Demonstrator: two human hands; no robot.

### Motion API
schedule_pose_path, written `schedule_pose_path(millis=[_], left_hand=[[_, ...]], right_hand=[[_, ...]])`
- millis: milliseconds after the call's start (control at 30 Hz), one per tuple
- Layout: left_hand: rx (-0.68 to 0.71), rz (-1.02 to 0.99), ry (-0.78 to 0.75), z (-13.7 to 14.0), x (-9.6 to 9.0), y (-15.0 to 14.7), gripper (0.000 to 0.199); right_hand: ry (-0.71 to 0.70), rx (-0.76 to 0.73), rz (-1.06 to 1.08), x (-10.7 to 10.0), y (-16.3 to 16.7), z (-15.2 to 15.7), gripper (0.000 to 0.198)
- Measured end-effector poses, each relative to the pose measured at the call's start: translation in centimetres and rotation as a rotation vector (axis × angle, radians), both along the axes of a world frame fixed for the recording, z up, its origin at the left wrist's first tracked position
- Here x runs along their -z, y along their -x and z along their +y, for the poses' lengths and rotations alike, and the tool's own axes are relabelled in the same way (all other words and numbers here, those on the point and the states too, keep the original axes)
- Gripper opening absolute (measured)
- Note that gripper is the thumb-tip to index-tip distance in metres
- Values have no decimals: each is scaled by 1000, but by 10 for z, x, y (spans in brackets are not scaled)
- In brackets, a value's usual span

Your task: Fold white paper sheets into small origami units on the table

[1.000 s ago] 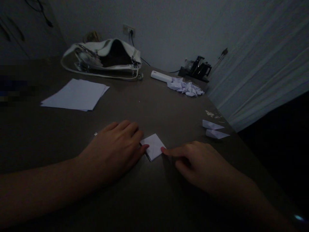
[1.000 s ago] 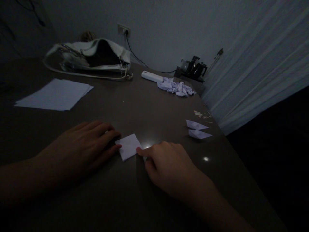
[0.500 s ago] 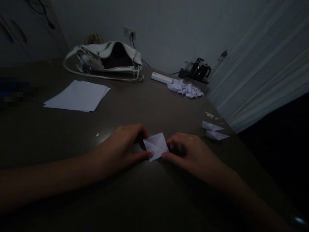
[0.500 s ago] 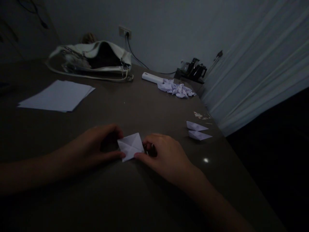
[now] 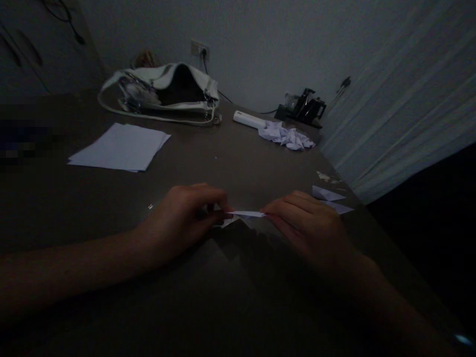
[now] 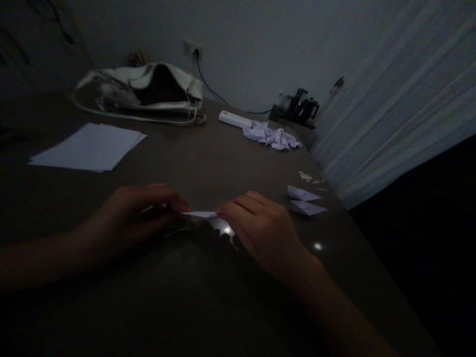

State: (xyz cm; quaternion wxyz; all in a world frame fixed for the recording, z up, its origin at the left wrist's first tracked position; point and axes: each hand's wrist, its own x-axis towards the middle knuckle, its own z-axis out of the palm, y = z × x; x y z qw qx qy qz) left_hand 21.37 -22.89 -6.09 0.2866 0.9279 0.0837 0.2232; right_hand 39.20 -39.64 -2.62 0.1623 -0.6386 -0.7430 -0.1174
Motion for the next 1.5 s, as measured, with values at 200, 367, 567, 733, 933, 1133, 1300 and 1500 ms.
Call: schedule_pose_path(millis=[200, 367, 567, 733, 933, 1133, 1300, 1500], left_hand=[[145, -63, -421, -8, 2, 2, 14], [258, 22, -455, -15, -2, 3, 16], [222, 103, -324, -12, 2, 3, 14], [189, 163, -227, -11, 3, 3, 11], [166, 180, -104, -11, 5, 1, 18], [77, 218, 49, -12, 3, -2, 13], [77, 231, 52, -12, 0, -4, 14], [108, 225, 29, -11, 0, -3, 14]], right_hand=[[137, -129, -128, -8, 0, 0, 17], [343, -130, -33, -4, 4, 1, 11], [477, -90, 309, -3, -3, 0, 11], [510, -58, 432, -3, -6, 5, 10], [534, 99, 473, -2, -7, 8, 10], [540, 211, 595, 3, -5, 9, 8], [547, 238, 632, 4, -4, 8, 8], [521, 255, 608, 4, -3, 8, 7]])
